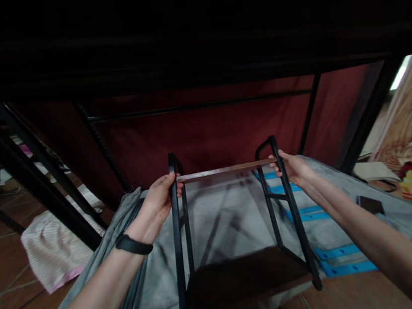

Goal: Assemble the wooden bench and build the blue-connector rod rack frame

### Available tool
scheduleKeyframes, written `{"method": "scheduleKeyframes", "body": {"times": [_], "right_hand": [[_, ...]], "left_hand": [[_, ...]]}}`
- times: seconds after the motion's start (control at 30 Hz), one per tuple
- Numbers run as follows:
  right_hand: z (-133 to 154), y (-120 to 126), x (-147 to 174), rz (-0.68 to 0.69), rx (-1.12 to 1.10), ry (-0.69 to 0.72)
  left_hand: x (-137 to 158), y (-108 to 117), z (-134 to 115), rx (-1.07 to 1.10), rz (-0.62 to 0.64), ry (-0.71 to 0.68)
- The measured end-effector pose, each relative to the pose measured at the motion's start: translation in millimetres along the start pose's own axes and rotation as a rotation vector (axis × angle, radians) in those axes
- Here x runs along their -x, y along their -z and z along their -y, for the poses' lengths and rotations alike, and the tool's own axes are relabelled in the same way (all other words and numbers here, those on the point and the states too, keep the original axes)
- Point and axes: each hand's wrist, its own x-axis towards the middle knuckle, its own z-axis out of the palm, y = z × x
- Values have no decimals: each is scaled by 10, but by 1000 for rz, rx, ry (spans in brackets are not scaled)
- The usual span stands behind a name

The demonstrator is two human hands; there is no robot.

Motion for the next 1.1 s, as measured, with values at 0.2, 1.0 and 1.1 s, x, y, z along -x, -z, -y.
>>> {"method": "scheduleKeyframes", "body": {"times": [0.2, 1.0, 1.1], "right_hand": [[132, 10, 271, -89, -76, 144], [-59, 194, 825, -157, -86, 285], [-62, 274, 920, -143, -84, 248]], "left_hand": [[229, -160, -37, -15, 23, -256], [880, -29, 125, -236, 23, -191], [958, 14, 106, -326, 25, -183]]}}
